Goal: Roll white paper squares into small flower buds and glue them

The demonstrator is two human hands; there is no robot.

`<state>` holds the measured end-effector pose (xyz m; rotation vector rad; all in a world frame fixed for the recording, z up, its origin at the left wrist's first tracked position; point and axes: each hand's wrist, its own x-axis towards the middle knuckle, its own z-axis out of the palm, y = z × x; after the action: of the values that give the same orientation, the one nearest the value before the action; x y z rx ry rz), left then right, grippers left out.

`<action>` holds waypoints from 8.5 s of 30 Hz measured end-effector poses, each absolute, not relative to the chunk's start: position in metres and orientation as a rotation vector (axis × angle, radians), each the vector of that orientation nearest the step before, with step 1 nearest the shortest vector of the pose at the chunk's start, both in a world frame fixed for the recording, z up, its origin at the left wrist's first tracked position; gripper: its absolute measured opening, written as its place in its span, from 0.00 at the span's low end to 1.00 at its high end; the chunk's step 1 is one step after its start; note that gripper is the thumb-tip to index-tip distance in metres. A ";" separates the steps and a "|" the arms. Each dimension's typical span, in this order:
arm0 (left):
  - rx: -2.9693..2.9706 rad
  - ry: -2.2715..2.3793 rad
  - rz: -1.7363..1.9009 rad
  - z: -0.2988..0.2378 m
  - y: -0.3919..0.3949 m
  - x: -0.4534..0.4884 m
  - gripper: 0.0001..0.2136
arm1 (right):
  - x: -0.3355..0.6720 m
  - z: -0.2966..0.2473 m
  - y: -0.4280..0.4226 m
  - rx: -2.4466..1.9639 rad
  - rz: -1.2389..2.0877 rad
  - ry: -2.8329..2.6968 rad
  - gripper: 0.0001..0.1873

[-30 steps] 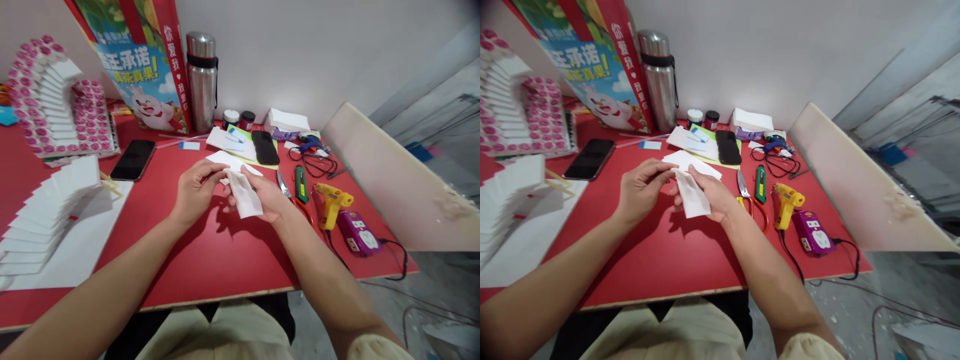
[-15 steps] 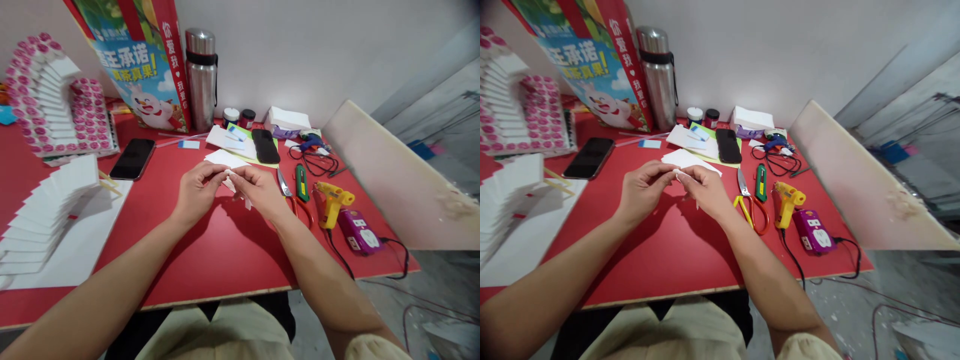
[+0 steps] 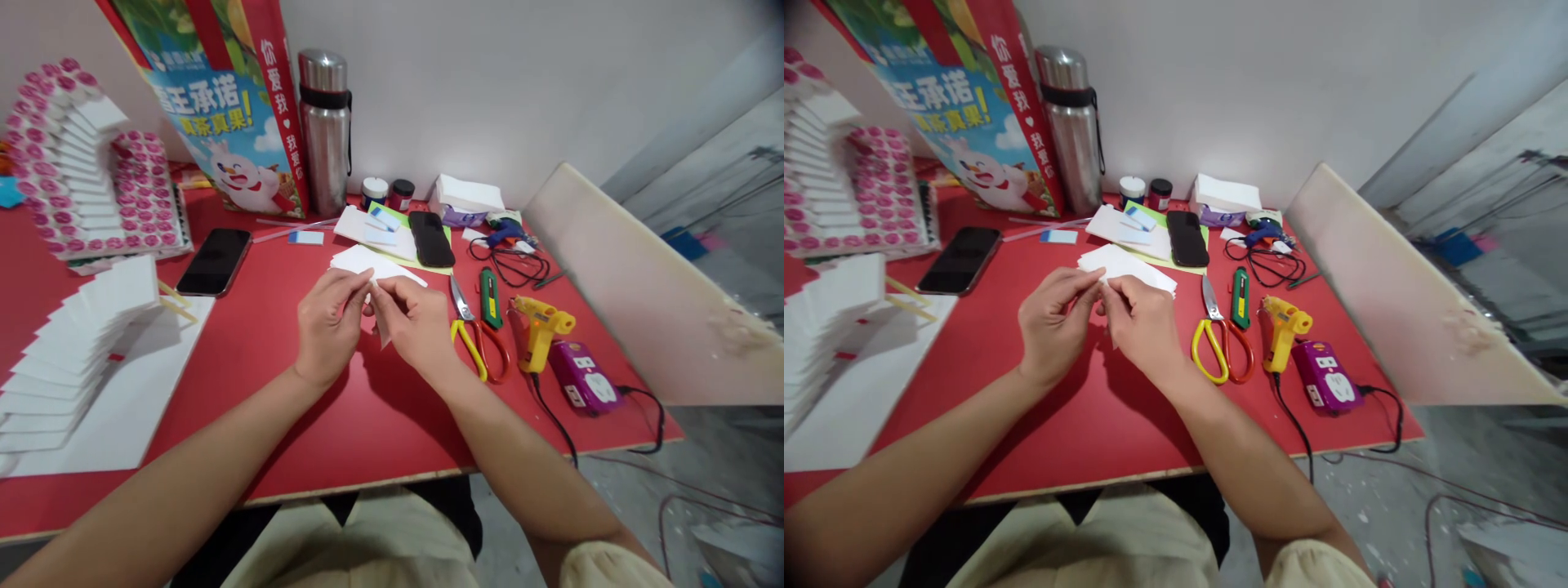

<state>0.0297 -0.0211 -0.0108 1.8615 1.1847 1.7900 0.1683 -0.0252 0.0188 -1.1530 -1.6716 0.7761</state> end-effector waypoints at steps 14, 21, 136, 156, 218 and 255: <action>1.529 0.928 1.445 -0.003 -0.011 0.016 0.08 | 0.186 0.021 -0.015 -1.067 0.970 -1.692 0.13; 1.490 1.056 1.542 -0.005 -0.018 0.026 0.06 | 0.178 0.018 -0.017 -1.177 0.860 -1.609 0.15; 1.521 1.027 1.402 0.010 -0.017 0.016 0.07 | 0.194 0.031 -0.005 -0.797 2.102 -1.020 0.09; 1.729 1.174 1.595 0.002 -0.024 0.023 0.10 | 0.173 0.024 -0.028 -1.249 0.723 -1.667 0.13; 1.787 1.019 1.278 0.006 -0.010 0.004 0.09 | 0.213 0.030 0.004 -0.655 2.354 -0.868 0.08; 1.602 1.124 1.712 -0.012 -0.016 0.025 0.07 | 0.175 0.016 -0.023 -1.124 0.377 -1.776 0.11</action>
<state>0.0250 -0.0163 -0.0123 1.6016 1.1242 1.7116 0.1753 -0.0225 0.0159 -1.1244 -1.7758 0.3766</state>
